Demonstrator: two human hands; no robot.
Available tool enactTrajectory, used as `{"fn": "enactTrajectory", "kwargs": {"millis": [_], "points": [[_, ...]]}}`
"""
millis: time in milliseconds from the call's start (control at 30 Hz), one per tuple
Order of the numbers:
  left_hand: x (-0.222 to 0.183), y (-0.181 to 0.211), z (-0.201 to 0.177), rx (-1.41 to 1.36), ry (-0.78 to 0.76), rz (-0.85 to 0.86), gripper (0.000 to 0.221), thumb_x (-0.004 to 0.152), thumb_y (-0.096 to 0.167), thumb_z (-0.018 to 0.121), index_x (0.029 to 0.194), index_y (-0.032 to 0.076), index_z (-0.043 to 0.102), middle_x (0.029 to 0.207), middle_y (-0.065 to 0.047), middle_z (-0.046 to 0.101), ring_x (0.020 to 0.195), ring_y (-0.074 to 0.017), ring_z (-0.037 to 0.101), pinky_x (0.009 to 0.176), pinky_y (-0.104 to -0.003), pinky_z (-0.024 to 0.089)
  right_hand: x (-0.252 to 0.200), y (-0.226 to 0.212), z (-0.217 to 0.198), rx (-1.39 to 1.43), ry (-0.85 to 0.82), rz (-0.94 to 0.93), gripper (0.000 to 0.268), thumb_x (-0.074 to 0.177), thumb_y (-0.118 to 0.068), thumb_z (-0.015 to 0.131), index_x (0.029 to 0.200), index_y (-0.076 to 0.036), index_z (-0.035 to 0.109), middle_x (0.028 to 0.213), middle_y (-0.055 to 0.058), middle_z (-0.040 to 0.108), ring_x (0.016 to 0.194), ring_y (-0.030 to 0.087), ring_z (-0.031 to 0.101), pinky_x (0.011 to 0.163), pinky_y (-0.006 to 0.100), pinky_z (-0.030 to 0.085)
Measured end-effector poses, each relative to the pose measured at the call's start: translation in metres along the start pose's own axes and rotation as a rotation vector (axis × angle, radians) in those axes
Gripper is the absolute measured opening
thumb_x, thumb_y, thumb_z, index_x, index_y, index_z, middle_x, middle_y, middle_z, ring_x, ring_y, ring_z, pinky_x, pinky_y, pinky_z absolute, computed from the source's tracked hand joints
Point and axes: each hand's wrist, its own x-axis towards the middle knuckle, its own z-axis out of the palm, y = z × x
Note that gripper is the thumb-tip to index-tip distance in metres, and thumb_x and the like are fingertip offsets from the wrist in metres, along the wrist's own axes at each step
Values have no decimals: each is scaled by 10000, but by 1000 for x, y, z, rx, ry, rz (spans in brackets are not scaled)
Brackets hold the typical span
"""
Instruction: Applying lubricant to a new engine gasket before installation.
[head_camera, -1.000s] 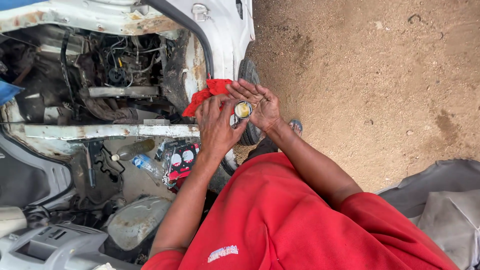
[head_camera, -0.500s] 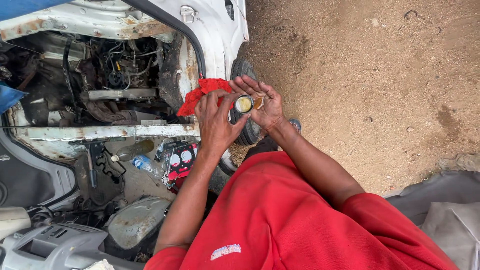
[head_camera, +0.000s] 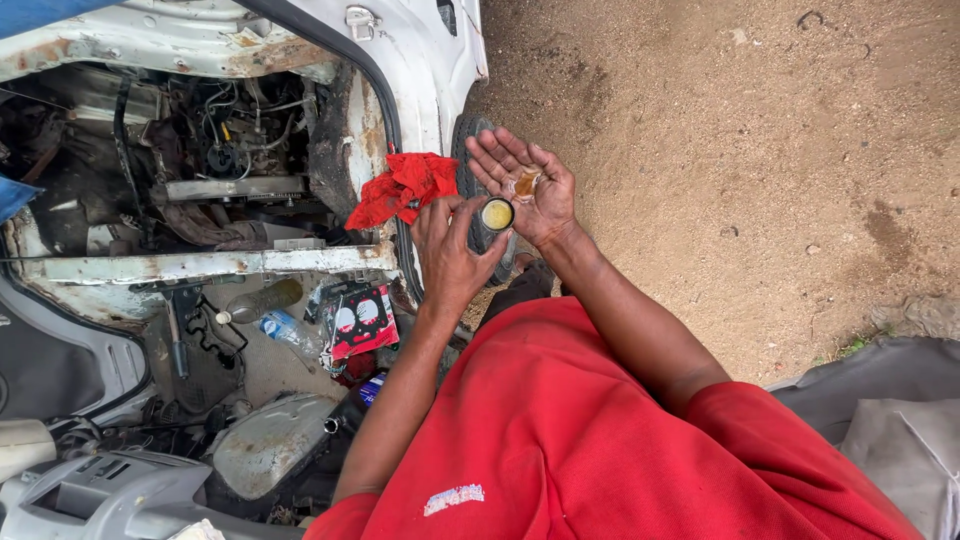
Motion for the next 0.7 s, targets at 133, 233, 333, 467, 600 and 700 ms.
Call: {"fn": "enactTrajectory", "kwargs": {"millis": [133, 233, 333, 467, 600, 700], "points": [[-1, 0, -4, -2, 6, -3, 600, 714, 285, 926, 1224, 126, 654, 1131, -81, 564, 1139, -288, 550, 994, -496, 392, 2, -2, -3, 13, -1, 13, 502, 1048, -310, 465, 1412, 9, 600, 1461, 179, 615, 1512, 365, 440, 1314, 501, 304], [-3, -2, -1, -8, 2, -20, 600, 714, 287, 928, 1224, 127, 654, 1131, -77, 568, 1135, -283, 553, 988, -494, 391, 2, -3, -1, 12, -11, 4, 506, 1044, -307, 466, 1419, 6, 599, 1463, 171, 615, 1515, 357, 437, 1322, 497, 302], [-5, -3, 2, 5, 10, -23, 591, 721, 290, 926, 1223, 138, 653, 1131, -72, 569, 1134, -279, 554, 997, -494, 390, 4, -2, -1, 10, -21, 6, 505, 1038, -307, 475, 1421, -1, 599, 1467, 170, 616, 1516, 350, 432, 1322, 496, 301], [-10, -1, 4, 64, 15, -1, 585, 730, 291, 916, 1224, 141, 642, 1139, -74, 568, 1139, -279, 553, 1025, -508, 383, 5, -3, -2, -8, -14, 13, 503, 1040, -312, 494, 1419, 1, 602, 1469, 171, 613, 1512, 351, 446, 1317, 498, 317], [-14, 2, 7, 99, 27, -5, 589, 727, 301, 906, 1221, 128, 635, 1138, -85, 568, 1142, -288, 551, 1031, -520, 377, 6, -3, 0, -55, 8, 3, 483, 1040, -302, 498, 1397, -3, 624, 1451, 168, 630, 1486, 346, 488, 1304, 490, 351], [-20, -1, 10, 65, 40, -36, 578, 739, 294, 902, 1226, 130, 637, 1144, -79, 580, 1136, -286, 552, 1023, -508, 385, 9, -3, 7, -35, 49, 7, 456, 1022, -293, 510, 1342, -6, 660, 1393, 162, 667, 1444, 336, 537, 1281, 479, 392]]}}
